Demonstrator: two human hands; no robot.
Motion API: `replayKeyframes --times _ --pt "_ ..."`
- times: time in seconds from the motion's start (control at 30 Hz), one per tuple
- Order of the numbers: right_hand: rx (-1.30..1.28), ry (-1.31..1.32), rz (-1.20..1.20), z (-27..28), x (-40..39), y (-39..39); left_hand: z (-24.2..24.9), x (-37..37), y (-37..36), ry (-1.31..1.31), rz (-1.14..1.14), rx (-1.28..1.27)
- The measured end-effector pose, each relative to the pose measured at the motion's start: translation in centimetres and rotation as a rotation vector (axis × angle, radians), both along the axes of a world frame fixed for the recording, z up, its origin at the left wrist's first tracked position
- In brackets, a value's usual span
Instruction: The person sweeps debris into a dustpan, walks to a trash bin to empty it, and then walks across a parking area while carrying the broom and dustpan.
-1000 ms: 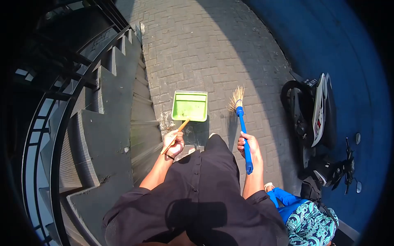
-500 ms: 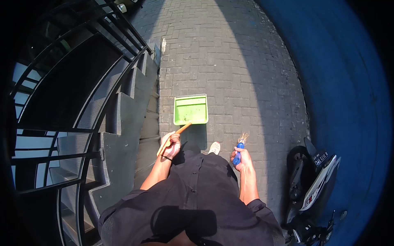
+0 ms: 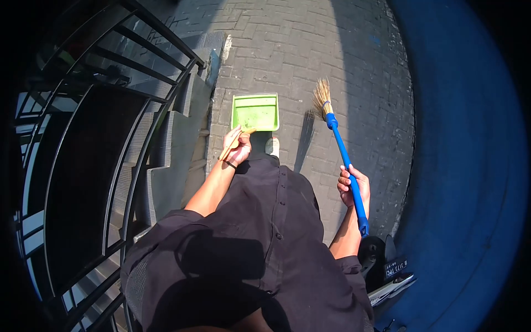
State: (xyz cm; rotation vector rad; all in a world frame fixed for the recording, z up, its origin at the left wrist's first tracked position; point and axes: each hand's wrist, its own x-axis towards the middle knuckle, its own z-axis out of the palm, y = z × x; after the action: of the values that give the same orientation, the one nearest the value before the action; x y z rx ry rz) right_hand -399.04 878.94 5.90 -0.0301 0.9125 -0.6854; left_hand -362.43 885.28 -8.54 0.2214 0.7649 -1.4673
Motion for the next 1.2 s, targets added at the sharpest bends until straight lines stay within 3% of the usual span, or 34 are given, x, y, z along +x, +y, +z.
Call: replayKeyframes --times 0.17,0.3,0.37,0.47,0.63,0.8,0.93,1.03,1.17,1.2 --pt "0.042 0.028 -0.064 0.9 1.9 -12.2 1.8 3.3 -13.0 0.022 0.01 -0.057" --pt "0.145 0.155 -0.002 -2.8 4.5 -23.1 3.1 6.1 -22.7 0.129 0.063 -0.031" --pt "0.217 0.271 0.069 -4.1 7.5 -30.3 1.5 8.5 -28.3 0.135 0.117 -0.006" --pt "0.251 -0.007 0.061 -4.5 11.1 -42.3 2.1 10.4 -37.0 0.106 0.142 0.052" --pt "0.273 0.009 0.114 -1.7 17.2 -61.7 5.2 14.0 -54.2 -0.003 0.214 0.085" --pt "0.237 0.009 0.253 3.5 24.4 -78.6 9.4 18.5 -65.2 0.02 0.34 0.087" --pt "0.126 0.054 0.213 4.9 30.2 -91.7 8.6 23.6 -75.2 0.124 0.38 0.0" --pt "0.06 0.029 0.172 4.6 33.1 -102.1 8.0 27.9 -86.2 0.043 0.357 0.074" --pt "-0.017 0.193 0.129 7.6 37.9 -112.4 5.7 35.6 -100.8 -0.02 0.284 0.11" --pt "-0.028 0.173 0.145 8.4 38.9 -115.6 7.8 37.6 -105.3 0.029 0.248 0.149"
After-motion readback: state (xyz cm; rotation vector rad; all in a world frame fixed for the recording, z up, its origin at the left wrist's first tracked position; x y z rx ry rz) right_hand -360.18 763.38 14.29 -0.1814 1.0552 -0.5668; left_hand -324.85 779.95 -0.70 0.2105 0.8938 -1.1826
